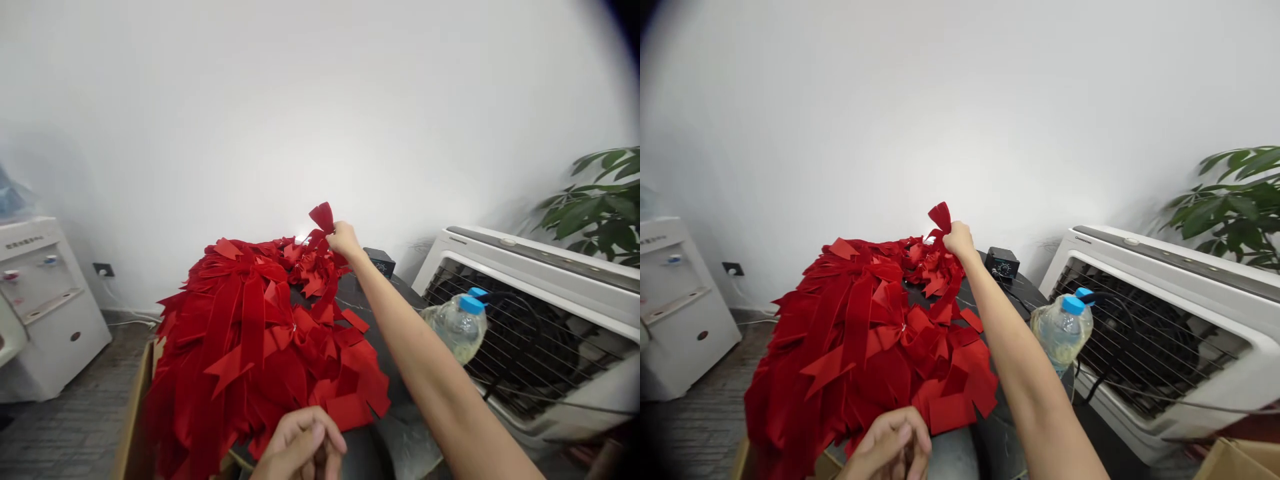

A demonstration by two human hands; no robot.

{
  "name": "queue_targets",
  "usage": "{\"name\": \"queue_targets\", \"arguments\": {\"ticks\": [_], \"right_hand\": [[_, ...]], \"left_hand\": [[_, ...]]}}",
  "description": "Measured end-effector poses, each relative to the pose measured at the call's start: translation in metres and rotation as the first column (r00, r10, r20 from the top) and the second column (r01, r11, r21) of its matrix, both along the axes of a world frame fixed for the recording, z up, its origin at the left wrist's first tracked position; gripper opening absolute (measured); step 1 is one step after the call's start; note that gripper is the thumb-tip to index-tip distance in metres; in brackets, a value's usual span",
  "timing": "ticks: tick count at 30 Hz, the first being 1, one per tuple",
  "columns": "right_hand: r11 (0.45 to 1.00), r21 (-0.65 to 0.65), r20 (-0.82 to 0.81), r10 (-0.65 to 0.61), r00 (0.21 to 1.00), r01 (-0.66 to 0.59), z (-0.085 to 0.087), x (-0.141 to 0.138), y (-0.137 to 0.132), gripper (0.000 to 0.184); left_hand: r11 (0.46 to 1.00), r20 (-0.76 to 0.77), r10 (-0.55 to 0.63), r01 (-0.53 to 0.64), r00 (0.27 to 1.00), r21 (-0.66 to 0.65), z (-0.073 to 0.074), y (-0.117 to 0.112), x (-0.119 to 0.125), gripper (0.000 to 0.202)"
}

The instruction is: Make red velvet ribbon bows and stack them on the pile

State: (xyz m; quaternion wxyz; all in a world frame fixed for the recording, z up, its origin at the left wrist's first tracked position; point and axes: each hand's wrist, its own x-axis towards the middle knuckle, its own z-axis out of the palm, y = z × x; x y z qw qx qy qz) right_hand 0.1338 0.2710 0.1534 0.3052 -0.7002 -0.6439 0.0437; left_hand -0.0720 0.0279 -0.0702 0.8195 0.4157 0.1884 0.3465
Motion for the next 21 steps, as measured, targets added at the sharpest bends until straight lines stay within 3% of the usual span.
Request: {"name": "queue_targets", "arguments": {"ticks": [2,4,6,7,8,9,10,11,12,13,14,15,16,17,19,20,21], "right_hand": [[0.989,-0.027,-0.011,0.144,0.99,-0.144,0.015,0.001,-0.033,0.028],[0.961,-0.037,-0.022,0.274,0.961,-0.275,0.028,0.002,-0.073,0.025],[0.934,-0.024,-0.026,0.355,0.934,-0.356,0.04,0.006,-0.118,0.033],[0.922,-0.018,-0.027,0.387,0.922,-0.387,0.044,0.008,-0.142,0.034],[0.91,-0.019,-0.028,0.414,0.91,-0.415,0.047,0.01,-0.165,0.031],[0.896,-0.033,-0.028,0.443,0.896,-0.444,0.048,0.011,-0.186,0.025],[0.869,-0.062,-0.019,0.49,0.871,-0.491,0.048,0.012,-0.206,0.021],[0.824,-0.104,0.004,0.56,0.829,-0.556,0.045,0.012,-0.224,0.017],[0.775,-0.153,0.014,0.622,0.783,-0.613,0.041,0.01,-0.238,0.016],[0.716,-0.206,0.011,0.684,0.73,-0.667,0.035,0.009,-0.25,0.016],[0.651,-0.255,-0.008,0.738,0.675,-0.715,0.028,0.006,-0.259,0.017],[0.588,-0.295,-0.045,0.779,0.625,-0.753,0.02,0.004,-0.266,0.017],[0.523,-0.322,-0.095,0.811,0.577,-0.789,0.011,0.002,-0.271,0.017],[0.462,-0.331,-0.152,0.834,0.53,-0.823,0.001,0.001,-0.276,0.017],[0.38,-0.297,-0.251,0.854,0.455,-0.876,-0.018,0.004,-0.286,0.019],[0.366,-0.26,-0.293,0.852,0.434,-0.894,-0.027,0.007,-0.292,0.023],[0.369,-0.213,-0.334,0.843,0.423,-0.905,-0.037,0.013,-0.299,0.028]], "left_hand": [[0.999,-0.017,-0.012,0.013,1.0,0.053,0.006,-0.004,-0.002,0.055],[0.99,-0.06,0.065,-0.057,0.996,0.127,0.019,-0.011,-0.007,0.047],[0.937,-0.132,0.278,-0.239,0.951,0.255,0.037,-0.021,-0.015,0.039],[0.877,-0.158,0.411,-0.342,0.898,0.337,0.048,-0.026,-0.019,0.034],[0.785,-0.169,0.552,-0.441,0.817,0.434,0.058,-0.031,-0.022,0.029],[0.65,-0.146,0.692,-0.523,0.707,0.552,0.068,-0.036,-0.025,0.025],[0.473,-0.087,0.811,-0.561,0.578,0.68,0.078,-0.039,-0.026,0.029],[0.271,0.001,0.889,-0.528,0.457,0.805,0.087,-0.041,-0.026,0.042],[0.085,0.09,0.92,-0.42,0.38,0.904,0.093,-0.043,-0.025,0.058],[-0.033,0.132,0.922,-0.266,0.363,0.963,0.098,-0.043,-0.023,0.072],[-0.089,0.137,0.914,-0.141,0.383,0.986,0.1,-0.044,-0.02,0.079],[-0.086,0.1,0.894,-0.052,0.437,0.995,0.099,-0.044,-0.017,0.076],[-0.007,0.006,0.865,0.001,0.502,1.0,0.096,-0.045,-0.015,0.062],[0.14,-0.137,0.814,0.039,0.564,0.989,0.091,-0.047,-0.015,0.041],[0.513,-0.454,0.598,0.12,0.661,0.85,0.078,-0.052,-0.017,0.006],[0.662,-0.571,0.456,0.169,0.683,0.73,0.071,-0.057,-0.02,0.008],[0.752,-0.628,0.349,0.192,0.695,0.631,0.065,-0.061,-0.023,0.01]]}}
